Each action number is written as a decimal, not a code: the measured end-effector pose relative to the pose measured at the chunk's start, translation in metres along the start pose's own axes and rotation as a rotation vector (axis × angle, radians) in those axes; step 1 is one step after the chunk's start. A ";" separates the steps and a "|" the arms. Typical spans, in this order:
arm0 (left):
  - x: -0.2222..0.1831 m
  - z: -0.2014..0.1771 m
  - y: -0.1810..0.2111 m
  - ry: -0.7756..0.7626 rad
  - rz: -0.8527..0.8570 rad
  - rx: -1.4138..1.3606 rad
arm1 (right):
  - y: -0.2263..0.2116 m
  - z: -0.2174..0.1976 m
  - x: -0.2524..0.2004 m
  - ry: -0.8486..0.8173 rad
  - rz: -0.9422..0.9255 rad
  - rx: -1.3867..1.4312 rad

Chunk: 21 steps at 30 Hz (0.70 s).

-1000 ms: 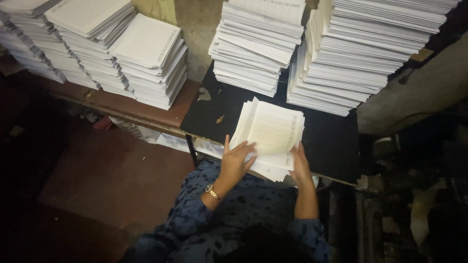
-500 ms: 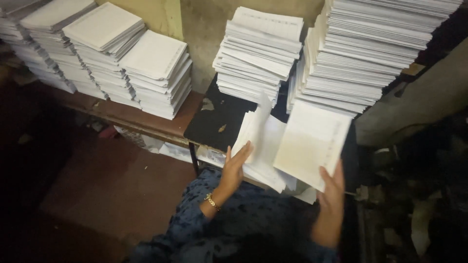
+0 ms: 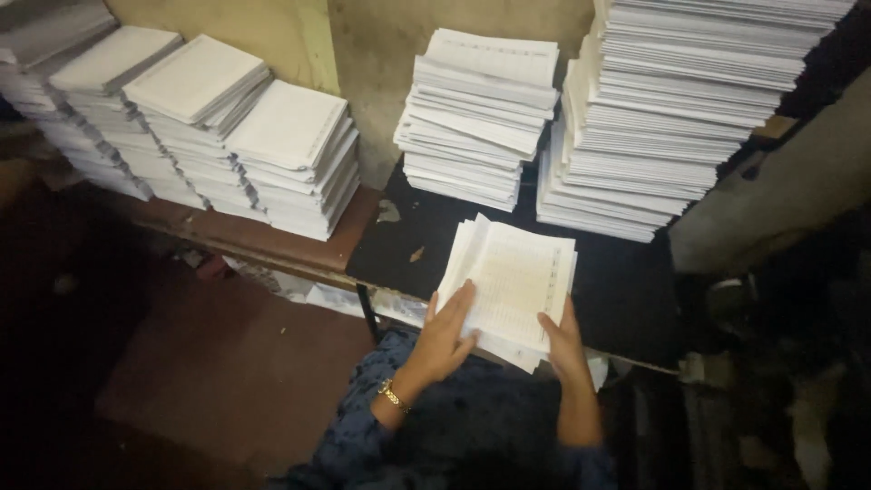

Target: The person is flipping through a stack of printed papers, likely counting them or checking for print quality.

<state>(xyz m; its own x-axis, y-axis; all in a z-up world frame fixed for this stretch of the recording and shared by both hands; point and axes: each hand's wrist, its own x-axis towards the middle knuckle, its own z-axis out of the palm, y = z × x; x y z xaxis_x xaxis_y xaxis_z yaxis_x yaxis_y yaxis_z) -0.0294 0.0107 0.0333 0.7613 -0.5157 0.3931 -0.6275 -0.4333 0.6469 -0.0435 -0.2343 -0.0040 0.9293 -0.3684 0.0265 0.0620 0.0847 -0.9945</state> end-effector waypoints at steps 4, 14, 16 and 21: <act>0.004 0.028 -0.032 0.053 0.067 0.153 | -0.043 0.016 -0.022 -0.026 0.042 -0.020; 0.019 0.043 -0.065 0.034 -0.056 -0.015 | -0.045 0.014 -0.020 -0.057 0.172 0.175; 0.023 0.044 -0.063 0.030 -0.058 -0.019 | -0.049 0.014 -0.020 -0.081 0.162 0.178; 0.023 0.056 -0.078 0.034 -0.091 -0.034 | -0.052 0.018 -0.021 -0.147 0.164 0.227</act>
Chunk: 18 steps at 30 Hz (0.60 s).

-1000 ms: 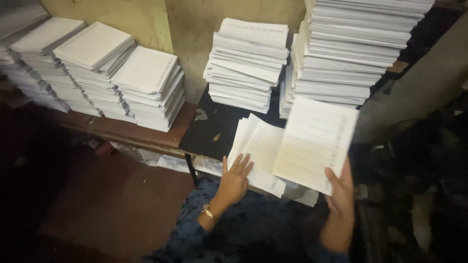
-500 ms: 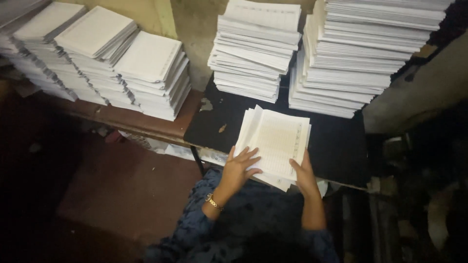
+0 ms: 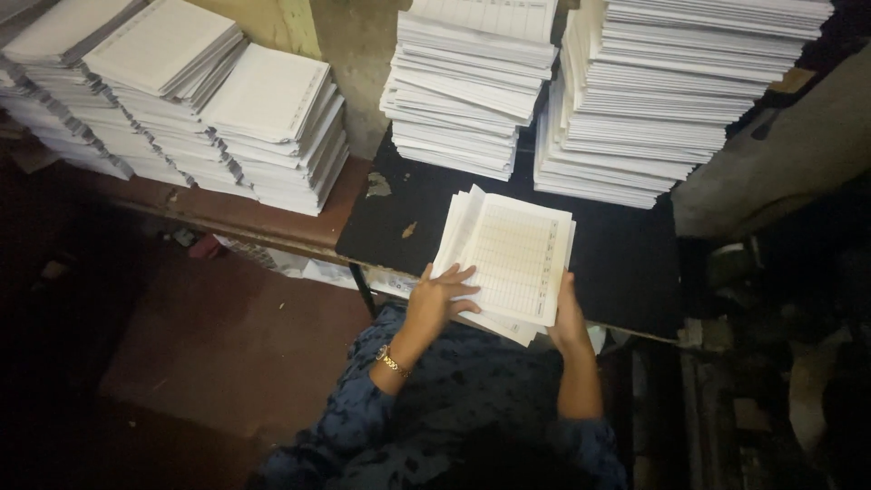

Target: The person is flipping through a stack of printed papers, likely counting them or checking for print quality.

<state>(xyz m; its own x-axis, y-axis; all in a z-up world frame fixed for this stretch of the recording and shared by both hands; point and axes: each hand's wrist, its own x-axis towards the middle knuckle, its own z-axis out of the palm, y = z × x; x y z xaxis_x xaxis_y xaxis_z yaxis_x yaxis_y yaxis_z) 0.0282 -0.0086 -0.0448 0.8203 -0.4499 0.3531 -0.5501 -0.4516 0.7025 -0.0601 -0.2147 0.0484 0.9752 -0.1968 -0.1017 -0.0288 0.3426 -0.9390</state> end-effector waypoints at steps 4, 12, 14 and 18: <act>-0.001 -0.026 0.027 -0.007 -0.013 -0.016 | -0.015 0.017 -0.007 -0.013 -0.045 0.041; -0.019 -0.028 0.063 0.034 0.051 0.182 | 0.018 -0.017 0.007 0.043 -0.124 -0.185; -0.021 -0.027 0.063 0.120 0.051 0.112 | 0.030 -0.027 0.012 0.068 -0.167 -0.179; -0.024 -0.019 0.061 0.470 0.032 -0.106 | 0.022 -0.048 -0.008 0.224 -0.253 -0.027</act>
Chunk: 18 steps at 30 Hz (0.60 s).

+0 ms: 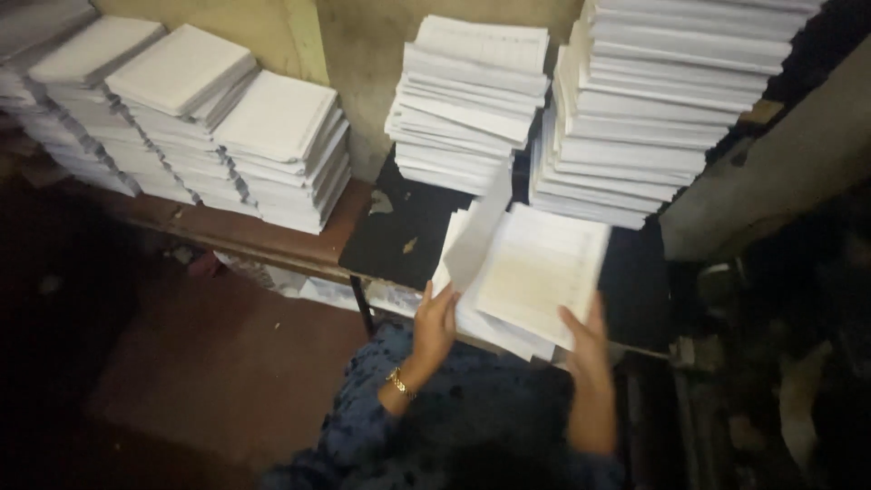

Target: The person is flipping through a stack of printed papers, likely counting them or checking for print quality.

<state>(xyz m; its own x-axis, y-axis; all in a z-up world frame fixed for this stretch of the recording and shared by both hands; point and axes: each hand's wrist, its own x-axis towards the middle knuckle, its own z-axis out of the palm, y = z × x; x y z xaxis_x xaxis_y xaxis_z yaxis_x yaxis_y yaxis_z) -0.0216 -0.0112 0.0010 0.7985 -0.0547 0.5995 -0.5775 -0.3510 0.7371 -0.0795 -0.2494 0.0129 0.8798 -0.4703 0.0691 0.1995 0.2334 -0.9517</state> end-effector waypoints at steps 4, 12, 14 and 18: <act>-0.002 0.004 -0.016 0.113 0.089 -0.003 | -0.089 -0.016 -0.022 -0.014 -0.116 -0.037; -0.002 -0.003 -0.011 -0.411 0.158 0.251 | -0.124 0.008 -0.021 -0.075 -0.214 -0.086; 0.000 -0.009 0.003 -0.392 0.116 0.236 | -0.090 0.018 -0.004 -0.086 -0.176 -0.096; 0.005 -0.018 0.018 -0.311 0.029 0.155 | 0.019 0.005 0.033 -0.105 -0.052 -0.157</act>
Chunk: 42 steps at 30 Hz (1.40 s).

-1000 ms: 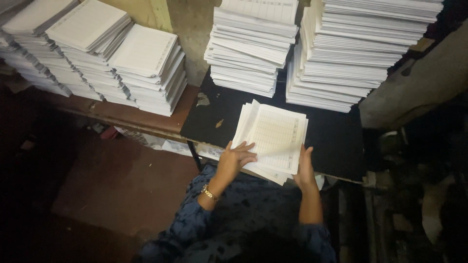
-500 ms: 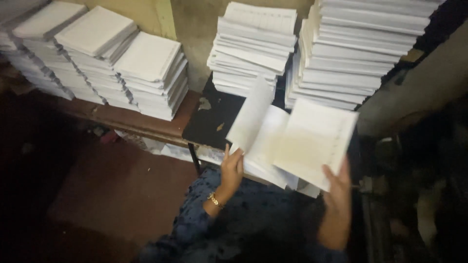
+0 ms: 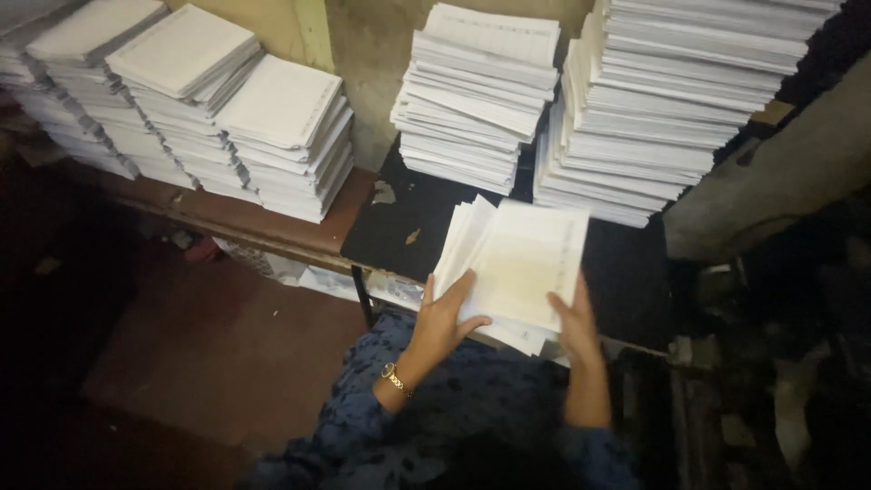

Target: The person is flipping through a stack of printed papers, likely counting them or checking for print quality.

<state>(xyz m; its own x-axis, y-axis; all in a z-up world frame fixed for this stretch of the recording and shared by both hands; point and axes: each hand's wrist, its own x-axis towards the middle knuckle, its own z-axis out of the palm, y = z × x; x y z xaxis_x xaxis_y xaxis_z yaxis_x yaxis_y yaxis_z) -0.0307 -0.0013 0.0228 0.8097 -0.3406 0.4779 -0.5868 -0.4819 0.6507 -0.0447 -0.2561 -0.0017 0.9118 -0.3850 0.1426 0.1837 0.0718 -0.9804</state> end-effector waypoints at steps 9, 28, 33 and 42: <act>0.021 0.037 -0.047 -0.096 0.179 0.201 | -0.018 0.016 -0.014 -0.095 0.156 -0.077; 0.007 0.029 -0.010 0.166 0.019 -0.013 | -0.041 0.026 -0.025 -0.069 0.194 0.039; 0.007 0.028 -0.011 0.228 0.003 -0.066 | -0.051 0.028 -0.026 -0.089 0.230 -0.031; 0.007 0.024 -0.004 0.094 0.073 0.038 | -0.042 0.030 -0.028 0.002 0.123 0.056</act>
<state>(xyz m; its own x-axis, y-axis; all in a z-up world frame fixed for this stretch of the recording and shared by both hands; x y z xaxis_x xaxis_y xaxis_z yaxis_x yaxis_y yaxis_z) -0.0227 -0.0213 0.0093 0.7592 -0.3000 0.5775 -0.6422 -0.4890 0.5903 -0.0668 -0.2209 0.0400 0.9279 -0.3722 0.0218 0.0911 0.1697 -0.9813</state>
